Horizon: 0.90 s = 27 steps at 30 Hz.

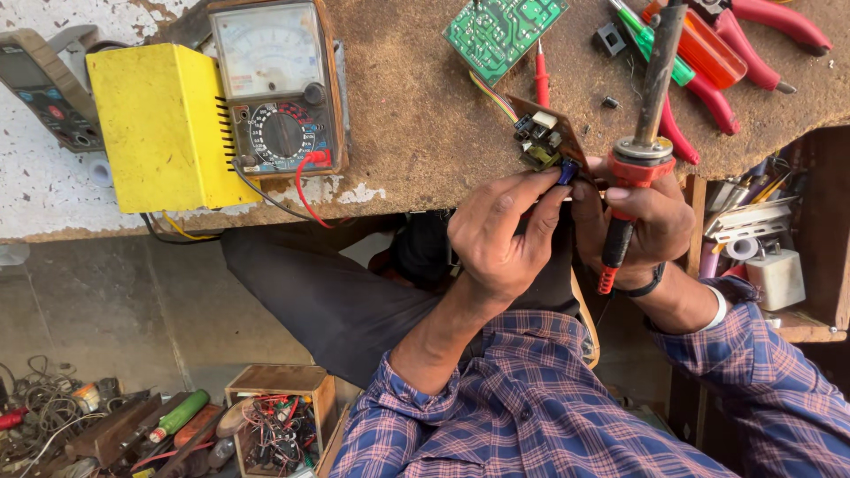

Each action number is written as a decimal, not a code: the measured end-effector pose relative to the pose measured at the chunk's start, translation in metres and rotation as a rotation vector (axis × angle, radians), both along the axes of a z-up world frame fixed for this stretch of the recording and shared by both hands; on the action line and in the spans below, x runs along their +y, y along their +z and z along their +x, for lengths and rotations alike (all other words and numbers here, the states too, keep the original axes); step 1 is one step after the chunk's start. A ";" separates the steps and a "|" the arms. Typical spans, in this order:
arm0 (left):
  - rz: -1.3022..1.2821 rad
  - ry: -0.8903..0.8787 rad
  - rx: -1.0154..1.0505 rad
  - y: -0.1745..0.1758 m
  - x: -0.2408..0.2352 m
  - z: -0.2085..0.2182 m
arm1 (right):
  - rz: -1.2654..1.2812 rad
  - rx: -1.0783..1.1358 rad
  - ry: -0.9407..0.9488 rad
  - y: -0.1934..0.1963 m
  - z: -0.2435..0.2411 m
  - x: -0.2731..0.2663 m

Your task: The person solders components onto a green circuit board using a soldering iron and solder wire. They hold the board with one hand while applying heat and solder with the other, working on multiple connection points.

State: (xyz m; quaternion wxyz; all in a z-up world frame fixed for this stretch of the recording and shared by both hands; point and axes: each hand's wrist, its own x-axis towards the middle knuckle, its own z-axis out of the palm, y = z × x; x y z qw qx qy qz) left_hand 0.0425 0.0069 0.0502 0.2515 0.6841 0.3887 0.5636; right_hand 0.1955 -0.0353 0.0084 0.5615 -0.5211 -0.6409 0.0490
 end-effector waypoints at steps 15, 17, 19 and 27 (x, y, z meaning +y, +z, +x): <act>0.059 0.009 0.195 0.012 0.004 -0.010 | 0.024 0.015 0.060 0.003 0.000 0.002; 0.069 0.009 0.236 0.013 0.005 -0.012 | 0.027 0.002 0.073 0.004 0.001 0.003; 0.080 0.011 0.270 0.014 0.005 -0.013 | 0.022 0.002 0.093 0.005 0.001 0.003; 0.044 0.008 0.298 0.014 0.005 -0.014 | 0.027 -0.029 0.075 0.009 -0.002 0.008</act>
